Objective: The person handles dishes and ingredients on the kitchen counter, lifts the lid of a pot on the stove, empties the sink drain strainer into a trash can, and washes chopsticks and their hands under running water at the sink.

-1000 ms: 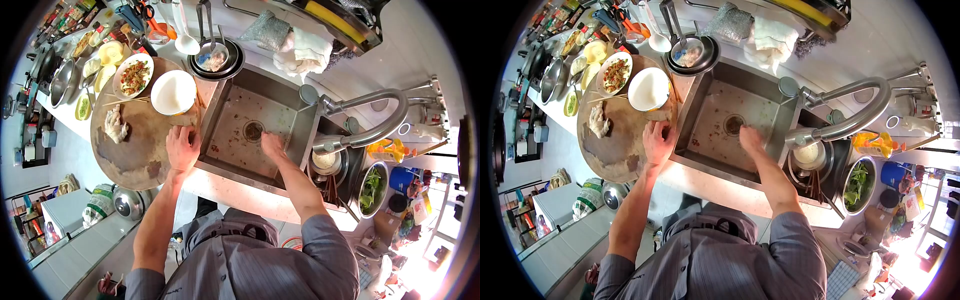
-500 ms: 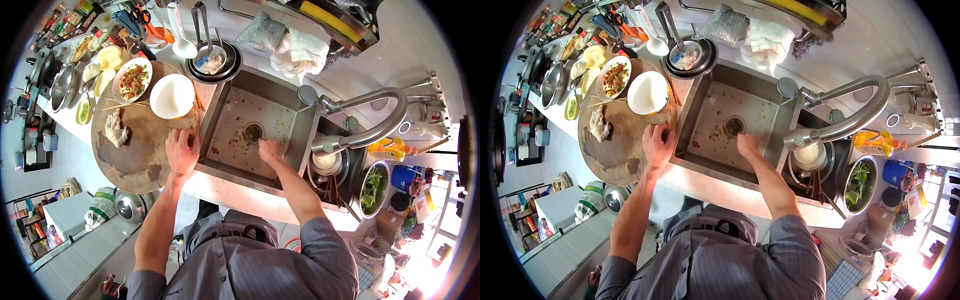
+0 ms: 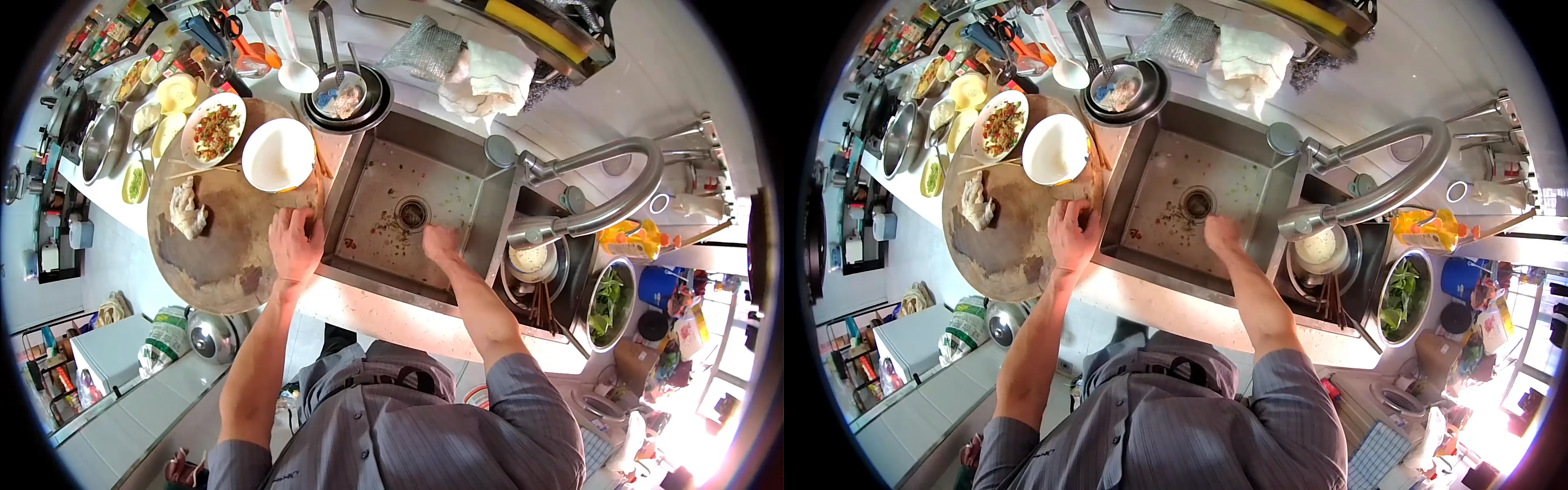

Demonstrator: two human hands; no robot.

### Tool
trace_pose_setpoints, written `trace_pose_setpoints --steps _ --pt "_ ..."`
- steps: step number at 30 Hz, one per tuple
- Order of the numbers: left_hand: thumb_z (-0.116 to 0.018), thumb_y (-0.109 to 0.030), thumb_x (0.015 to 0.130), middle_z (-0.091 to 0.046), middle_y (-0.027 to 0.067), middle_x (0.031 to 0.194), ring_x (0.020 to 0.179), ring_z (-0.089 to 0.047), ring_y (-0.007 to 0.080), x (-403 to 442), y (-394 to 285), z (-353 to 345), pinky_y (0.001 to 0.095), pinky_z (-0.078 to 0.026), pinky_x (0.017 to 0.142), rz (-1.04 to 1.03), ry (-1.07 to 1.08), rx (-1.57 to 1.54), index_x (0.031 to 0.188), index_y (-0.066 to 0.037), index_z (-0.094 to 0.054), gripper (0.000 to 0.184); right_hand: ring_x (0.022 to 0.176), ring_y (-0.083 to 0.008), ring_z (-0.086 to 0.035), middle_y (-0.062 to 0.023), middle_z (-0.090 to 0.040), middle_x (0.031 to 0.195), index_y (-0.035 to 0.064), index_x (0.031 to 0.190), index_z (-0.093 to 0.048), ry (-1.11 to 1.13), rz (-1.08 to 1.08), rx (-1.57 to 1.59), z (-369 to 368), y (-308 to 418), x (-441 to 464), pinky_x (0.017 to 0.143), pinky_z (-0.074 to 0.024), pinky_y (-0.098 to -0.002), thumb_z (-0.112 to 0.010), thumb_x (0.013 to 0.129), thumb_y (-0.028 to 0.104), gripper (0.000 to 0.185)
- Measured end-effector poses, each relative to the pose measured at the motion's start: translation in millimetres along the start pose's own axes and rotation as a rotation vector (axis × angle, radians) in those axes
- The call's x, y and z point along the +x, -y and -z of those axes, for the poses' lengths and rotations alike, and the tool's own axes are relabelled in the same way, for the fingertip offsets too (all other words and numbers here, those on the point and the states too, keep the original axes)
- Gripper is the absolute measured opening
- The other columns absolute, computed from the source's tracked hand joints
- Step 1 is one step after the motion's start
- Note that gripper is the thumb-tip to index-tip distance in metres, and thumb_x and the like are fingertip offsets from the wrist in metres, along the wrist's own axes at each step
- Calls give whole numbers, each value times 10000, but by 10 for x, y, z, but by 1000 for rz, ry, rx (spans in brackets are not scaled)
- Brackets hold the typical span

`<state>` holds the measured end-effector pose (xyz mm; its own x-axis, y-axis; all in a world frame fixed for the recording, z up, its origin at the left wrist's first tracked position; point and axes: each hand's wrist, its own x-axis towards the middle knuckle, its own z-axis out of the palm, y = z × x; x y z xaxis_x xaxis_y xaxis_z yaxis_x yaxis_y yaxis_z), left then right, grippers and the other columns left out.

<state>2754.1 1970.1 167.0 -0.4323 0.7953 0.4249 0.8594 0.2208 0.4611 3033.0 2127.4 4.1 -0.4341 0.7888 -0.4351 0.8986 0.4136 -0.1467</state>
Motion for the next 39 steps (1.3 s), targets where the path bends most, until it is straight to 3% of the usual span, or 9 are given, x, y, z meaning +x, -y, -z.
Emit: trace_pose_setpoints --steps 3,6,9,15,17,23,31,34,39 --pt "-747 -97 792 -604 88 884 844 -587 333 16 15 -8 458 -460 734 -1 -8 9 935 -106 -624 189 987 -417 -707 -228 -735 1009 55 1015 -727 52 62 48 -95 9 26 828 -558 -538 -518 941 140 237" --pt "-739 -93 799 -597 87 898 852 -584 333 -24 14 3 457 -452 740 1 10 3 942 -110 -617 189 989 -426 -701 -230 -730 1037 66 1014 -730 -86 -85 184 -157 6 22 839 -557 -530 -527 937 160 236" --pt "-739 -89 800 -596 86 903 854 -584 332 8 4 10 456 -451 743 5 14 -6 944 -111 -617 190 991 -418 -702 -227 -728 1041 53 1024 -729 92 -12 16 -103 0 14 853 -554 -529 -503 951 154 258" --pt "-751 -87 794 -600 88 898 853 -589 331 -4 18 14 455 -460 741 1 6 -3 942 -107 -623 197 1003 -394 -708 -223 -717 1102 44 1244 -629 -82 -36 54 25 20 -75 847 -569 -515 -458 962 86 332" --pt "-752 -88 795 -600 88 898 854 -589 331 -6 13 12 456 -460 740 3 3 -2 943 -107 -622 198 976 -412 -711 -226 -705 1154 41 1311 -571 -136 86 52 17 34 -183 827 -577 -517 -449 962 86 373" --pt "-749 -88 798 -599 84 903 857 -588 332 6 5 14 455 -461 744 6 8 2 936 -106 -619 190 932 -449 -709 -252 -721 1023 38 1246 -624 -52 354 227 -134 314 -420 819 -572 -544 -453 967 100 333" --pt "-726 -94 814 -581 79 911 862 -577 322 -1 9 16 445 -438 743 -13 0 -10 955 -120 -596 194 948 -471 -687 -268 -715 998 74 1158 -674 -8 0 252 58 -52 -354 826 -536 -580 -456 995 143 281" --pt "-727 -92 809 -582 79 908 855 -576 321 1 17 10 439 -438 736 -15 -2 0 953 -123 -598 196 928 -475 -688 -281 -710 975 47 1163 -672 84 261 160 -112 -14 -495 816 -534 -584 -474 985 133 280" --pt "-732 -91 800 -599 94 912 875 -587 338 -12 18 2 455 -460 757 19 14 -3 949 -106 -628 183 878 -480 -690 -264 -714 964 42 1180 -670 37 210 179 -18 -138 -473 770 -543 -571 -476 971 87 289"
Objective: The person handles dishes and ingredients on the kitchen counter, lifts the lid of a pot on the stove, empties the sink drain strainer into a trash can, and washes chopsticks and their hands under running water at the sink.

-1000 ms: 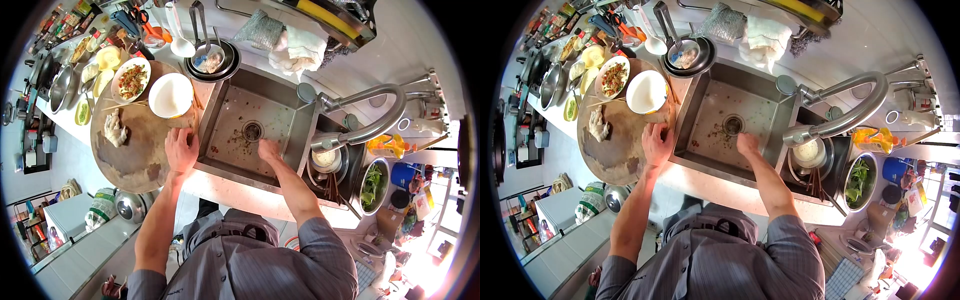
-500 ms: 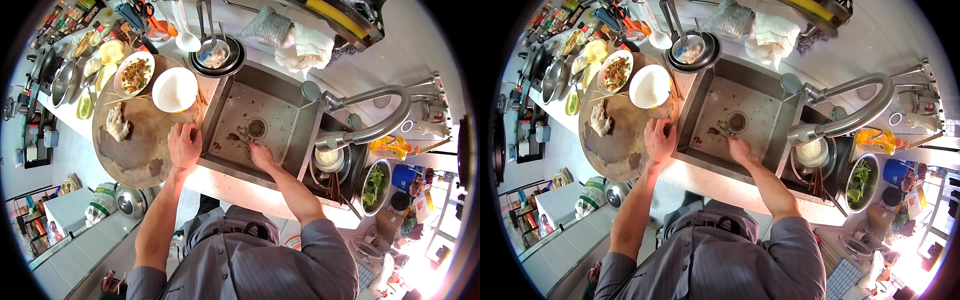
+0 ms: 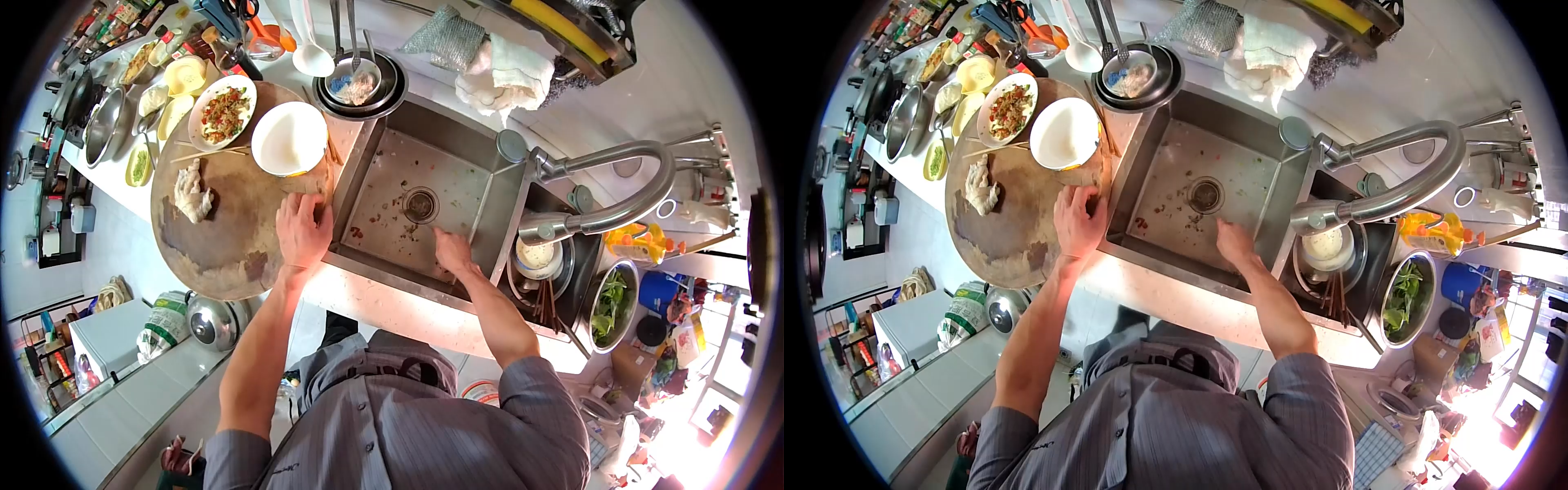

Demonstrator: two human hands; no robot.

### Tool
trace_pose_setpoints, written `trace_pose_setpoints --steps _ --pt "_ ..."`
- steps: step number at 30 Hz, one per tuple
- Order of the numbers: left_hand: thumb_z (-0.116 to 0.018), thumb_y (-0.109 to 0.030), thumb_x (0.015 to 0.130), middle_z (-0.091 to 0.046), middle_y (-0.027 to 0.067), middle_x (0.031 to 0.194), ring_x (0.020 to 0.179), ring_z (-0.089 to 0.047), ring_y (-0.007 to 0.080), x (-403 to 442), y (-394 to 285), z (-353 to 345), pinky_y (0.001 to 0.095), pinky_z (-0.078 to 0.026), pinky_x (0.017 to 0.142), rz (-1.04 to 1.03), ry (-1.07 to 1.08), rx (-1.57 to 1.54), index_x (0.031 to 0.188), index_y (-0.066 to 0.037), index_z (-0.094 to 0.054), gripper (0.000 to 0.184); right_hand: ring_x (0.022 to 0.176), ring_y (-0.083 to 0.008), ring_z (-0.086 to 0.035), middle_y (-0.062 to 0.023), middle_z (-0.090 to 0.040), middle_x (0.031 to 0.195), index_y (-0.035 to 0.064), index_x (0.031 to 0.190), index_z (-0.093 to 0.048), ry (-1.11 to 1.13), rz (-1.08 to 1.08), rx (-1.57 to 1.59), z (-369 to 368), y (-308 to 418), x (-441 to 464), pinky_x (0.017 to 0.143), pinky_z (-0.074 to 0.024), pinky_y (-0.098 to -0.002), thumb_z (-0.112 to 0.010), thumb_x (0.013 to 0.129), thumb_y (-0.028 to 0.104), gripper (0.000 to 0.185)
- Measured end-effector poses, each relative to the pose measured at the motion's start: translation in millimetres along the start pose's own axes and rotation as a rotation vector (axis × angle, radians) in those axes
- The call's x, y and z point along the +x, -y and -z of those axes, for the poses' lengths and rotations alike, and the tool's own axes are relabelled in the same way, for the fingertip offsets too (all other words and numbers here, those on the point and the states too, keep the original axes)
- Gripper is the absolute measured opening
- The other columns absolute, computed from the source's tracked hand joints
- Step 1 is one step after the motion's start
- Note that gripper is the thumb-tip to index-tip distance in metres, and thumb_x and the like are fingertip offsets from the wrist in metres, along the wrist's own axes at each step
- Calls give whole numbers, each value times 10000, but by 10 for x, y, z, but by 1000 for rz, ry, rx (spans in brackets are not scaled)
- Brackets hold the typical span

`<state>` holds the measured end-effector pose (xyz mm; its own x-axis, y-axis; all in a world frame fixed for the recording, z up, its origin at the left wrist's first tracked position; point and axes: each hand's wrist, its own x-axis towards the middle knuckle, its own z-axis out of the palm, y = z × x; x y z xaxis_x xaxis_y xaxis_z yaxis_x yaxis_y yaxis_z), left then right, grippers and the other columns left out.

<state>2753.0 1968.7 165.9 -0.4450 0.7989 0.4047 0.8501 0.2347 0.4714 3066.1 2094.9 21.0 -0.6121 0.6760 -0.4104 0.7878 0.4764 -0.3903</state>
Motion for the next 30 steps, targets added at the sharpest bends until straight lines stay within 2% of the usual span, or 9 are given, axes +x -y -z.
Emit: trace_pose_setpoints --steps 4,6,8,9,12,15,21,27,30 --pt "-743 -99 794 -602 90 901 861 -590 332 1 4 2 454 -461 752 -4 0 5 950 -110 -632 192 911 -469 -692 -285 -705 940 49 1255 -643 31 8 -20 84 -35 -58 793 -550 -552 -480 960 60 337" --pt "-746 -102 792 -605 90 903 856 -591 332 -8 -1 -6 455 -461 748 0 -2 6 950 -110 -633 194 939 -466 -687 -301 -697 922 64 1258 -637 102 223 -80 -7 -114 -139 814 -552 -549 -485 964 72 331" --pt "-749 -104 791 -607 90 905 851 -592 332 7 6 -5 455 -462 745 2 -4 15 949 -109 -633 196 964 -459 -686 -306 -695 917 55 1238 -641 111 -20 -108 33 -363 -40 832 -548 -556 -485 968 86 314" --pt "-737 -99 800 -593 87 902 850 -584 330 31 -7 -22 452 -452 739 -9 -9 4 942 -113 -620 184 814 -474 -691 -287 -698 863 23 1074 -660 -66 72 -138 41 -349 -68 717 -546 -570 -489 967 120 224" --pt "-726 -94 811 -581 86 901 851 -576 329 21 -23 -72 451 -443 737 -18 -9 -6 936 -115 -608 173 820 -484 -690 -280 -704 871 22 1078 -657 -33 -11 -3 72 -135 61 732 -553 -563 -473 979 143 241" --pt "-729 -96 811 -583 89 904 857 -576 333 18 -4 -23 453 -443 742 -20 -5 3 938 -113 -608 177 1020 -480 -669 -317 -677 1073 28 1144 -670 108 74 215 121 604 66 875 -536 -554 -458 970 137 295" --pt "-767 -96 790 -604 85 907 849 -588 329 4 -5 -3 448 -457 736 -30 -14 -12 943 -104 -620 213 1099 -477 -643 -318 -665 1140 24 1189 -672 350 100 39 -256 1093 377 926 -521 -547 -478 934 128 337" --pt "-741 -107 802 -571 92 915 865 -572 332 7 19 12 451 -433 732 -17 -3 -27 951 -115 -601 205 1065 -481 -656 -300 -675 1138 13 1178 -674 0 -187 223 -60 367 347 922 -520 -558 -475 932 132 338" --pt "-757 -79 784 -588 86 886 828 -579 327 28 7 -3 451 -451 728 0 -13 -26 933 -108 -617 207 1057 -480 -658 -297 -679 1124 26 1177 -680 146 -50 124 -138 662 193 921 -522 -551 -482 931 140 336"
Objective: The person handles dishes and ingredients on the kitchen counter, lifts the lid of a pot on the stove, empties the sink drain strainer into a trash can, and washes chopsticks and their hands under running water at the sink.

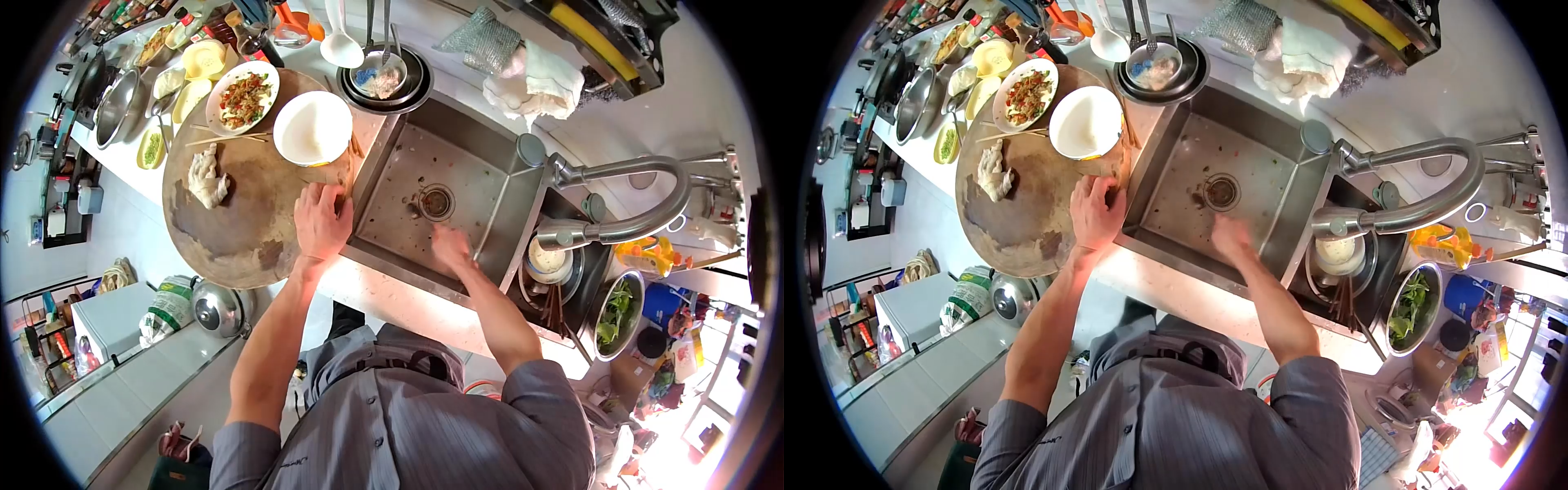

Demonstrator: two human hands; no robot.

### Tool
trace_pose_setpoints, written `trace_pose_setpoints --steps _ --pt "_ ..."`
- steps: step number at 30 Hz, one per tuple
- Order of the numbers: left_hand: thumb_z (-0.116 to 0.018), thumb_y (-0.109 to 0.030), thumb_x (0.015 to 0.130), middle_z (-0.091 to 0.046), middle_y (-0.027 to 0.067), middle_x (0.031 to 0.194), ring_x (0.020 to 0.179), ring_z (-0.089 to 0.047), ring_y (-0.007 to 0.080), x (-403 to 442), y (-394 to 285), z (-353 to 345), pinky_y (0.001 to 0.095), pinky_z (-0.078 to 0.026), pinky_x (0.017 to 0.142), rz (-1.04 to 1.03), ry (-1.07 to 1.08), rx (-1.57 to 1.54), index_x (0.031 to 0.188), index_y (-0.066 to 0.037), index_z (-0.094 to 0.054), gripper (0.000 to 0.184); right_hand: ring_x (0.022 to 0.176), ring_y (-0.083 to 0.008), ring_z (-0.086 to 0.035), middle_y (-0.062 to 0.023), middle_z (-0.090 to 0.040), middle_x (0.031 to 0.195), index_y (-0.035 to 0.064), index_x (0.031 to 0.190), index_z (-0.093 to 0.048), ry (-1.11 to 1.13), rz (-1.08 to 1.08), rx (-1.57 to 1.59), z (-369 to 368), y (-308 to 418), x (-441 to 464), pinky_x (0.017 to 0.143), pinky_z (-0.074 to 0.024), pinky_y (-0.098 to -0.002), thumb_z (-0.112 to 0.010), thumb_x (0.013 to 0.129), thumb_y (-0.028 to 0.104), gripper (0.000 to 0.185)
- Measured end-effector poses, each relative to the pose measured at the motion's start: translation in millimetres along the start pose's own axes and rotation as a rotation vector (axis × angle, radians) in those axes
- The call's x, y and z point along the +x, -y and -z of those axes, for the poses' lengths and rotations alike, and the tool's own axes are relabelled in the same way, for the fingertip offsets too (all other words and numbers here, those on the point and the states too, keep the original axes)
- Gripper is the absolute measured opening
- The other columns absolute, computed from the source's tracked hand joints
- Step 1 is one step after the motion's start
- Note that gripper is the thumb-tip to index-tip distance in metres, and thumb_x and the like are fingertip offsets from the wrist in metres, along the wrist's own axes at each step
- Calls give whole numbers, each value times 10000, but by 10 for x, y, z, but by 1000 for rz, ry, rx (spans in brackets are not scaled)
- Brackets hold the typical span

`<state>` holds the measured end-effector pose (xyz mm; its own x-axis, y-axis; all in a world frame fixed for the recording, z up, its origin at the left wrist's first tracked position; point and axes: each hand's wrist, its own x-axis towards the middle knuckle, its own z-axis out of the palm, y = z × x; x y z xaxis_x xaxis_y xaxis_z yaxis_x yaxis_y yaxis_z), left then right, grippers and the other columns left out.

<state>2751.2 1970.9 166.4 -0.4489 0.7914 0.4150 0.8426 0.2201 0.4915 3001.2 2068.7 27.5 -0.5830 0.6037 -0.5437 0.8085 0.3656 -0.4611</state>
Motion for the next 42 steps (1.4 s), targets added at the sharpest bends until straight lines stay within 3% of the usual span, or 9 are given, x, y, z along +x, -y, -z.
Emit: trace_pose_setpoints --steps 2,4,8,12,19,24,30,37,42 --pt "-758 -81 783 -589 87 887 827 -578 326 -9 13 4 454 -448 727 -11 0 8 931 -109 -616 207 1061 -483 -652 -304 -680 1098 42 1168 -688 5 -48 32 133 104 -58 928 -521 -542 -484 931 142 328" --pt "-758 -83 783 -589 87 888 831 -578 328 -10 -4 12 455 -448 728 -10 10 4 931 -109 -616 207 1175 -459 -627 -281 -664 1220 80 1255 -663 124 -63 -5 138 6 50 993 -508 -543 -457 967 156 362" --pt "-757 -89 785 -589 83 889 842 -579 331 0 -17 25 455 -448 730 -2 23 18 931 -111 -614 205 1116 -459 -650 -246 -699 1158 42 1150 -692 -162 -138 -31 127 -584 285 978 -515 -528 -469 944 145 320" --pt "-737 -111 806 -573 83 904 843 -568 326 11 3 -31 452 -435 728 -40 3 17 953 -125 -599 202 1062 -446 -672 -271 -694 1137 -14 1083 -679 -112 -100 77 194 129 265 938 -538 -519 -474 944 140 292" --pt "-731 -105 806 -573 84 898 846 -570 326 6 4 -11 451 -436 732 -13 17 43 952 -119 -593 201 963 -400 -724 -281 -718 1043 -58 1217 -619 -158 -242 -79 475 -151 415 830 -588 -488 -474 990 166 350" --pt "-725 -102 802 -574 84 891 844 -573 325 36 3 -2 450 -440 728 -13 34 37 940 -117 -594 190 889 -389 -729 -286 -678 1091 -29 1278 -569 -382 42 -426 466 -252 545 723 -602 -486 -500 931 86 372" --pt "-722 -88 793 -571 77 881 822 -569 322 -1 18 -22 453 -445 704 -32 -5 41 933 -121 -590 196 855 -368 -717 -238 -670 1060 -13 1349 -530 -385 214 -583 444 -534 263 700 -604 -485 -506 919 48 436" --pt "-736 -96 789 -570 89 899 820 -569 330 7 12 -27 458 -446 700 -52 13 63 950 -126 -576 229 893 -356 -719 -197 -660 1098 54 1363 -549 -534 78 -419 677 66 1334 711 -607 -465 -526 929 102 437" --pt "-735 -90 787 -572 91 902 817 -568 327 10 2 -14 459 -444 698 -54 -1 49 953 -127 -575 234 887 -377 -709 -215 -654 1043 28 1359 -545 -493 134 -409 531 -120 1141 706 -600 -475 -530 911 80 451"
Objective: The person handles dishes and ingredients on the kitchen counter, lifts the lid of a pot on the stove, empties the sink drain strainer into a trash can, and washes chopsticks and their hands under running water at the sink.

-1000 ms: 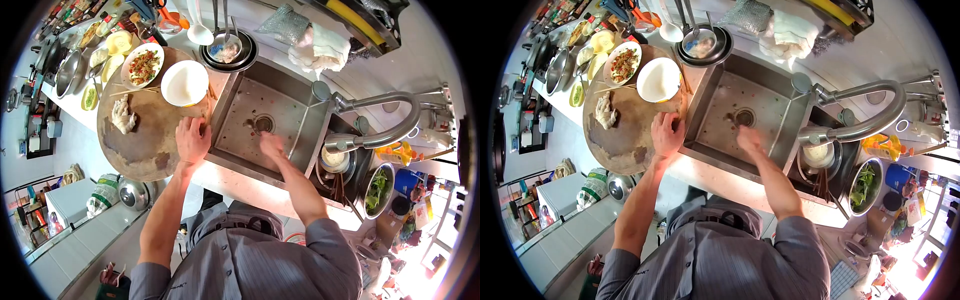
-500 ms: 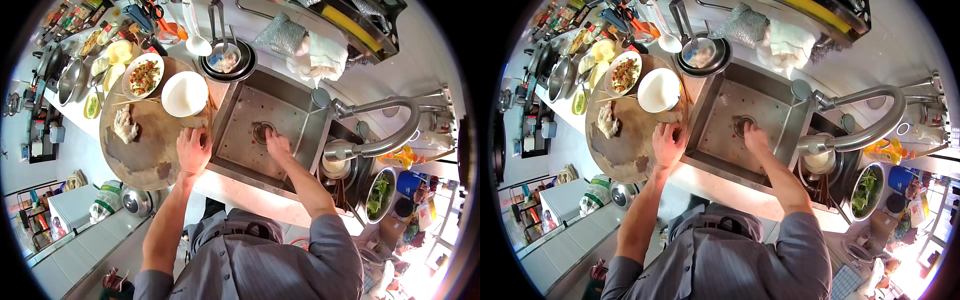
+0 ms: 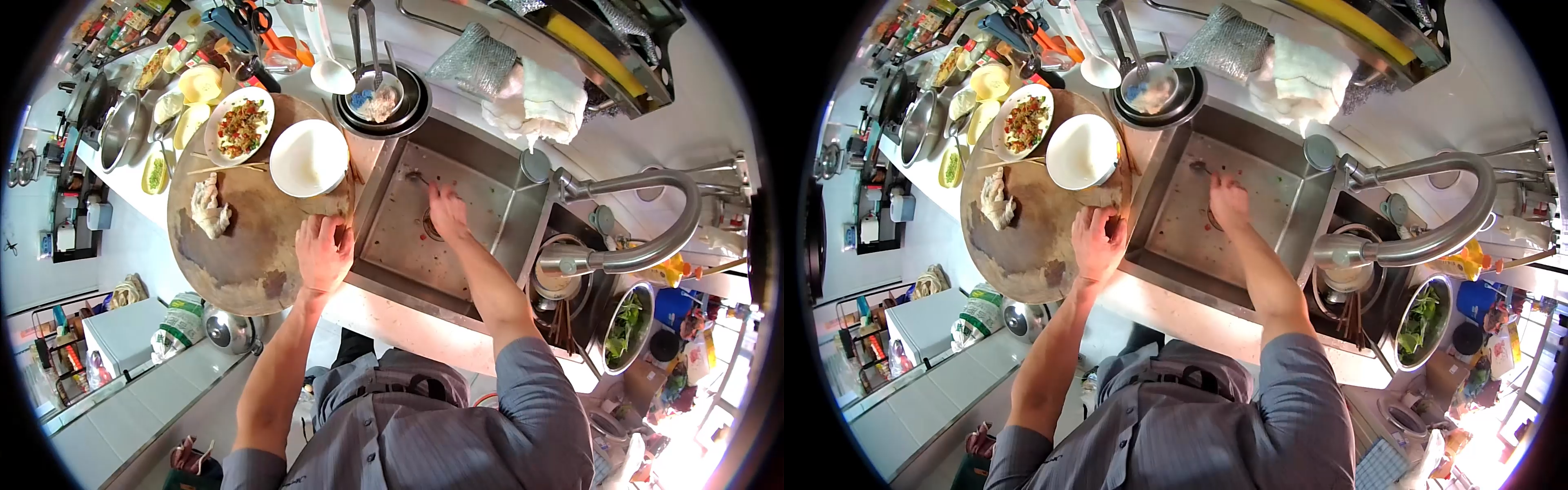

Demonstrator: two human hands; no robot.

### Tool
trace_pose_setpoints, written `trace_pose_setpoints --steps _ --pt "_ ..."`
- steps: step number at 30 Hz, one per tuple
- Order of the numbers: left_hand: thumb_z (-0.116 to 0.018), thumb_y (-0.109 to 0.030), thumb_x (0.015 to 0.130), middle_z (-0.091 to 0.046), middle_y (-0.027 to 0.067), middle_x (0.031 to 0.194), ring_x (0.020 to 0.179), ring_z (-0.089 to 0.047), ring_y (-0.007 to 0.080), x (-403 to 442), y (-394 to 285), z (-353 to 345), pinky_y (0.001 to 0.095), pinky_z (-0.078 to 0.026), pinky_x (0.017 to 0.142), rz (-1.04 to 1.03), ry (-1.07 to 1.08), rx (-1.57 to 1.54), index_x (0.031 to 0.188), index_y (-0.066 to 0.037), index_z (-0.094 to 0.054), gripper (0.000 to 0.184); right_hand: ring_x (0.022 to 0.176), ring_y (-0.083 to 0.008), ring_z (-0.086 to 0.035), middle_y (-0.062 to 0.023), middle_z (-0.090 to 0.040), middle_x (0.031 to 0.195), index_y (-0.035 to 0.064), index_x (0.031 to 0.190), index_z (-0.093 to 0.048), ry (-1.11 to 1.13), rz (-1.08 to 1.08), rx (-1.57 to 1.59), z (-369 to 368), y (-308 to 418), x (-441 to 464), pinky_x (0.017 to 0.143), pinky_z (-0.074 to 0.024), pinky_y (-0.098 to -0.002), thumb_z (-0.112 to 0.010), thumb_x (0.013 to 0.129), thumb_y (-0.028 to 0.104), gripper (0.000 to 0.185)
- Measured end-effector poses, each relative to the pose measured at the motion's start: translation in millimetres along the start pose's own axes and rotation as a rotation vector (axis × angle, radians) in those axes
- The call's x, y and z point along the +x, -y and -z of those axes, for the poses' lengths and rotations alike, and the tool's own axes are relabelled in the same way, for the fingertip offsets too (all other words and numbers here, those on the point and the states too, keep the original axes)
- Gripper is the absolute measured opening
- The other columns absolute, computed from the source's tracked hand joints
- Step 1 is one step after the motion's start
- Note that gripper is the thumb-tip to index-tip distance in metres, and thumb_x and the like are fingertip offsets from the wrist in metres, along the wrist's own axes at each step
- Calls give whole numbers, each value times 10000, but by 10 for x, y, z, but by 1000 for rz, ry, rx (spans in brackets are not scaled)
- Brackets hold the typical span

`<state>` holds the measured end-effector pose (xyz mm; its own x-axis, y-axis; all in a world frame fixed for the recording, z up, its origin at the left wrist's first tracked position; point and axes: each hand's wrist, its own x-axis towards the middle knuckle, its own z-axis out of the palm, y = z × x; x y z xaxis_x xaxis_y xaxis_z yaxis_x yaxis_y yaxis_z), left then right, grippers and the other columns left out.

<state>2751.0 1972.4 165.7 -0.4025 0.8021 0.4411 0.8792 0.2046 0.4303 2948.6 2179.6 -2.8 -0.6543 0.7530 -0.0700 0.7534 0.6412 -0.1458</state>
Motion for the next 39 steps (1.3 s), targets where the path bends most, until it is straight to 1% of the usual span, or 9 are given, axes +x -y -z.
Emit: trace_pose_setpoints --steps 3,7,12,14,20,22,29,34,39 --pt "-733 -90 786 -568 91 894 808 -565 325 13 -4 5 453 -439 691 5 -16 -1 948 -125 -581 224 885 -413 -701 -238 -642 1029 21 1359 -547 110 -9 -21 126 -202 -609 741 -599 -486 -511 918 69 444" --pt "-736 -105 793 -561 89 883 808 -558 321 -2 42 -12 446 -427 701 39 18 -15 935 -118 -590 204 893 -380 -718 -226 -682 1024 13 1340 -561 168 38 11 128 -253 -1244 695 -592 -473 -517 914 79 433" --pt "-743 -117 799 -567 89 898 833 -559 325 -7 -5 28 457 -423 727 63 40 -37 940 -115 -595 204 996 -447 -692 -272 -682 1146 28 1252 -631 339 -214 388 32 195 -1153 843 -561 -516 -434 1026 153 325" --pt "-744 -116 798 -570 91 904 839 -561 326 -11 -18 52 457 -423 731 53 50 -44 943 -114 -596 208 1008 -447 -691 -268 -695 1110 35 1161 -667 299 -365 473 -355 -8 -1197 855 -560 -520 -464 1011 179 292" --pt "-740 -107 796 -576 94 912 854 -565 330 7 -9 32 454 -425 737 57 42 -48 957 -110 -599 214 1006 -458 -694 -298 -699 1068 20 1144 -644 170 -121 159 -15 64 -1416 850 -561 -534 -503 961 157 268" --pt "-737 -104 796 -577 93 909 855 -565 330 1 -14 60 455 -425 738 52 43 -44 957 -109 -598 213 980 -453 -705 -289 -700 1061 13 1154 -633 396 -214 260 277 82 -1384 834 -565 -550 -480 948 112 275" --pt "-734 -102 794 -575 90 917 838 -566 333 -8 -7 20 466 -434 723 37 52 -23 968 -119 -578 234 914 -443 -709 -300 -647 1201 1 1325 -547 100 -191 160 209 -122 -312 775 -593 -518 -488 925 65 409" --pt "-746 -104 787 -574 92 924 841 -567 338 2 13 5 472 -441 720 15 46 4 993 -126 -566 275 854 -379 -718 -233 -656 1038 -4 1360 -517 -57 53 -138 2 -120 156 706 -607 -467 -525 911 71 455" --pt "-778 -109 763 -577 100 938 849 -571 344 1 16 16 471 -438 712 15 26 -15 999 -131 -565 319 815 -352 -718 -201 -657 993 -8 1360 -534 -23 282 -164 194 -424 -643 678 -603 -433 -559 873 73 495"
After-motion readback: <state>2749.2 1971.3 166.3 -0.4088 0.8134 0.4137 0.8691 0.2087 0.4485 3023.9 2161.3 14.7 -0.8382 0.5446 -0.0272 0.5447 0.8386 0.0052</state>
